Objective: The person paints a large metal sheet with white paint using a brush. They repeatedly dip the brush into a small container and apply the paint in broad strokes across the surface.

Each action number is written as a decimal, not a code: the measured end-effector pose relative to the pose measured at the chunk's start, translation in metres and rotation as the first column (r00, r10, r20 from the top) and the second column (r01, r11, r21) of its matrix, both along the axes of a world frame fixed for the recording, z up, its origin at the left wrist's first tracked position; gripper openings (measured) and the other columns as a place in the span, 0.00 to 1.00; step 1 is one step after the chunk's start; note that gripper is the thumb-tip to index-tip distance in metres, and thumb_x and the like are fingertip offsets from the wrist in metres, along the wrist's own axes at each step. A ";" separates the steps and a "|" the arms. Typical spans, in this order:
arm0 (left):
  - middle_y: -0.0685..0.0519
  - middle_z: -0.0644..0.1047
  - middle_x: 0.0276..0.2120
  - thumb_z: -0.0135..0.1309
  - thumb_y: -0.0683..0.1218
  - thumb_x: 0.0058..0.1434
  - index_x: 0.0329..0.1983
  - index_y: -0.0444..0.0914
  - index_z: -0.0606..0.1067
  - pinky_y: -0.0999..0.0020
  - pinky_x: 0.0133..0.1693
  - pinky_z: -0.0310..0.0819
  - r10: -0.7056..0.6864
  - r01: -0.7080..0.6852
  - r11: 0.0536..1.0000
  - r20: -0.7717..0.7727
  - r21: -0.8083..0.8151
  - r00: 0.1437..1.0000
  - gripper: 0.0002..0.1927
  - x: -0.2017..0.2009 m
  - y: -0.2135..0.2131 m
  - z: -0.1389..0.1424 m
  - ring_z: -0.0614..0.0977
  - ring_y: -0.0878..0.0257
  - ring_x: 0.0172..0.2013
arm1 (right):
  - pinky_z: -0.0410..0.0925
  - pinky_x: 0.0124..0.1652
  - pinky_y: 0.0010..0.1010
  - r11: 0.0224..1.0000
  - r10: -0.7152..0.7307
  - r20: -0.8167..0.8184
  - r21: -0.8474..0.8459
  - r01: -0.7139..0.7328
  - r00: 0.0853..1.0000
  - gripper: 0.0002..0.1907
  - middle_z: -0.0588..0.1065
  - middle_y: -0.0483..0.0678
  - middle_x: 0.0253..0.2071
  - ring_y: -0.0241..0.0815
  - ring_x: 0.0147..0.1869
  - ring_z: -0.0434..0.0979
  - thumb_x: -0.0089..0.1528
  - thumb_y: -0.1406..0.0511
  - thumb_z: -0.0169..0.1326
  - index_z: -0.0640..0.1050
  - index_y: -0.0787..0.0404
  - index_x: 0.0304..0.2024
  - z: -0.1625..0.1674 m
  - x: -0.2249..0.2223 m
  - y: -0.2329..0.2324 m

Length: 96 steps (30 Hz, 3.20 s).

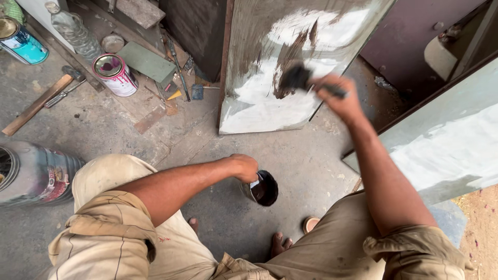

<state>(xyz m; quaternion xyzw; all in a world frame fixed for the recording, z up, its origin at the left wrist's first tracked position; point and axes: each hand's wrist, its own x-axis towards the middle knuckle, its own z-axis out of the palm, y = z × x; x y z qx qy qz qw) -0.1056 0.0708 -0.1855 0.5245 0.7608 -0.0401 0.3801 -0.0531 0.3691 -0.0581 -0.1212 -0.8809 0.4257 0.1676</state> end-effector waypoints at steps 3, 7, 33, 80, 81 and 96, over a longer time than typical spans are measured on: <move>0.38 0.82 0.46 0.51 0.52 0.59 0.46 0.31 0.82 0.51 0.52 0.76 -0.094 0.094 0.995 0.000 -0.033 0.996 0.21 0.007 -0.001 -0.013 0.83 0.45 0.49 | 0.76 0.42 0.23 0.980 -0.090 -0.271 -0.194 0.037 0.958 0.12 0.81 0.46 0.47 0.31 0.42 0.79 0.65 0.73 0.57 0.83 0.53 0.48 0.016 -0.003 0.004; 0.39 0.82 0.47 0.52 0.52 0.59 0.46 0.32 0.82 0.50 0.52 0.76 -0.097 0.099 0.994 0.038 -0.049 0.995 0.21 0.012 -0.003 -0.025 0.83 0.46 0.49 | 0.76 0.41 0.22 0.995 -0.031 -0.300 -0.103 0.000 0.953 0.11 0.81 0.48 0.46 0.32 0.42 0.79 0.67 0.72 0.56 0.85 0.54 0.48 0.010 -0.012 -0.021; 0.38 0.82 0.43 0.52 0.51 0.58 0.42 0.33 0.83 0.50 0.49 0.77 -0.279 0.277 0.959 -0.028 -0.061 0.960 0.19 0.015 -0.001 -0.021 0.84 0.45 0.47 | 0.68 0.58 0.39 0.794 -0.320 -0.697 0.171 0.583 0.641 0.07 0.75 0.51 0.49 0.44 0.58 0.72 0.70 0.71 0.52 0.77 0.60 0.50 -0.015 -0.043 -0.056; 0.37 0.82 0.43 0.50 0.49 0.58 0.42 0.31 0.82 0.51 0.49 0.77 -0.196 0.193 0.978 -0.036 -0.080 0.980 0.19 0.010 -0.002 -0.005 0.83 0.43 0.47 | 0.78 0.39 0.24 0.786 -0.614 -0.566 -0.504 0.360 0.549 0.12 0.79 0.45 0.45 0.32 0.39 0.79 0.65 0.64 0.58 0.80 0.53 0.52 -0.003 -0.024 -0.004; 0.37 0.82 0.43 0.50 0.48 0.57 0.42 0.31 0.82 0.51 0.49 0.77 -0.200 0.198 0.978 -0.032 -0.071 0.979 0.19 0.009 -0.003 -0.004 0.83 0.44 0.47 | 0.78 0.38 0.25 0.676 -0.729 -0.504 -0.636 0.372 0.462 0.14 0.78 0.44 0.46 0.33 0.39 0.79 0.64 0.63 0.57 0.79 0.53 0.53 0.001 -0.024 0.000; 0.38 0.82 0.43 0.51 0.48 0.58 0.43 0.31 0.82 0.51 0.49 0.77 -0.201 0.199 0.977 -0.018 -0.071 0.979 0.18 0.009 -0.001 -0.002 0.84 0.44 0.47 | 0.76 0.48 0.37 0.797 -0.590 -0.551 -0.283 0.533 0.590 0.09 0.78 0.48 0.51 0.42 0.48 0.79 0.68 0.67 0.52 0.79 0.57 0.50 -0.044 -0.036 -0.050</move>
